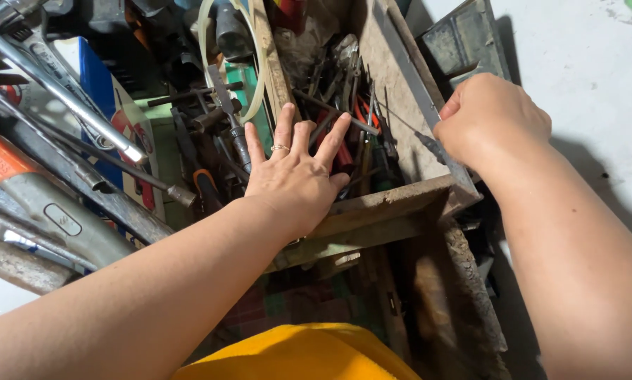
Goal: Organizing various hand tools in a wooden toolbox and on a workbench.
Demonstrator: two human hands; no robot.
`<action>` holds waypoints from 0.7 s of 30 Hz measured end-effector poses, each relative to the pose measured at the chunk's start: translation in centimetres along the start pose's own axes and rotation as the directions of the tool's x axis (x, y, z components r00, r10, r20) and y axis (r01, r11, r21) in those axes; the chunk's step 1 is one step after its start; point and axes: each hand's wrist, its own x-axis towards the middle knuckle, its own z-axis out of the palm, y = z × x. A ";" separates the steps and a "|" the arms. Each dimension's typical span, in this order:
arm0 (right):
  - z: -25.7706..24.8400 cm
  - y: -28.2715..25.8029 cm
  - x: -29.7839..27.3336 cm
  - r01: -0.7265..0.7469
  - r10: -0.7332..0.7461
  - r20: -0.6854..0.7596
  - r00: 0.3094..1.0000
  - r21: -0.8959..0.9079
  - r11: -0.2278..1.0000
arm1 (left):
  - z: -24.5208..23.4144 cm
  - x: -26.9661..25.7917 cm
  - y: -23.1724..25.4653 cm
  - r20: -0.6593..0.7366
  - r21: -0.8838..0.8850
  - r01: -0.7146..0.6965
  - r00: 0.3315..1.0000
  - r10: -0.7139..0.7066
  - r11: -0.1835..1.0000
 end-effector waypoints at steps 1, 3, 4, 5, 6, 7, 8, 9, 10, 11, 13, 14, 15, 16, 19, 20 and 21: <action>0.1 0.2 -0.4 -0.003 0.003 0.000 1.000 0.000 1.000 | 0.1 0.0 0.0 0.001 0.000 -0.003 1.000 0.003 1.000; 0.4 0.6 -1.1 0.003 0.000 0.042 0.999 -0.072 0.997 | 0.2 0.0 0.0 -0.006 0.000 0.000 1.000 -0.001 1.000; 0.5 1.0 -1.6 0.002 0.001 0.041 0.999 -0.071 0.997 | 0.3 0.0 -0.1 -0.007 0.001 -0.001 1.000 0.001 1.000; 0.5 1.5 -2.0 0.013 -0.011 0.028 1.000 -0.089 0.996 | 0.2 0.0 -0.1 -0.012 -0.007 0.001 1.000 -0.001 1.000; 0.6 2.0 -2.4 0.024 -0.022 0.015 1.000 -0.108 0.994 | 0.2 0.0 -0.1 -0.017 -0.016 0.002 1.000 -0.002 1.000; 0.1 2.3 -2.9 0.020 -0.019 0.009 1.000 -0.110 0.994 | 0.3 -0.1 -0.2 -0.022 -0.018 -0.002 1.000 0.002 1.000; -0.4 2.5 -3.4 0.023 -0.023 0.003 1.000 -0.097 0.995 | 0.4 -0.1 -0.2 -0.025 -0.023 -0.001 1.000 0.001 1.000; -0.9 2.9 -3.9 0.026 -0.026 -0.003 1.000 -0.084 0.996 | 0.5 -0.1 -0.2 -0.028 -0.028 -0.001 1.000 0.000 1.000; -1.1 3.5 -3.6 0.021 -0.022 -0.009 1.000 -0.086 0.996 | 0.4 -0.2 -0.1 -0.033 -0.030 -0.007 0.999 0.006 1.000; -1.5 4.0 -3.3 0.027 -0.028 -0.003 1.000 -0.091 0.995 | 0.3 -0.2 0.0 -0.026 -0.029 -0.001 1.000 0.001 1.000; -2.5 4.6 -3.1 0.031 -0.031 -0.002 1.000 -0.096 0.995 | 0.2 -0.1 -0.1 -0.024 -0.028 0.000 1.000 -0.001 1.000; -3.3 4.7 -3.3 0.058 -0.059 -0.007 0.998 -0.110 0.992 | 0.3 0.0 -0.2 -0.018 -0.047 0.004 1.000 -0.005 0.999; -4.0 4.8 -3.5 0.084 -0.086 -0.008 0.996 -0.125 0.989 | 0.4 -0.1 -0.3 -0.008 -0.068 0.008 1.000 -0.009 0.998; -5.2 4.1 -4.5 0.081 -0.083 -0.010 0.996 -0.126 0.989 | 0.3 -0.1 -0.2 -0.008 -0.069 0.005 1.000 -0.005 0.998; -7.6 2.6 -5.6 0.095 -0.095 -0.010 0.995 -0.050 0.994 | -0.6 -0.5 0.1 -0.113 -0.208 0.007 0.993 -0.031 0.978; -7.6 2.7 -5.0 0.178 -0.170 -0.059 0.984 0.159 0.971 | -1.1 -0.7 0.2 -0.252 -0.320 -0.017 0.965 -0.068 0.947; -7.5 2.7 -4.4 0.264 -0.238 -0.116 0.964 0.357 0.896 | -1.5 -1.0 0.2 -0.376 -0.425 -0.047 0.918 -0.129 0.904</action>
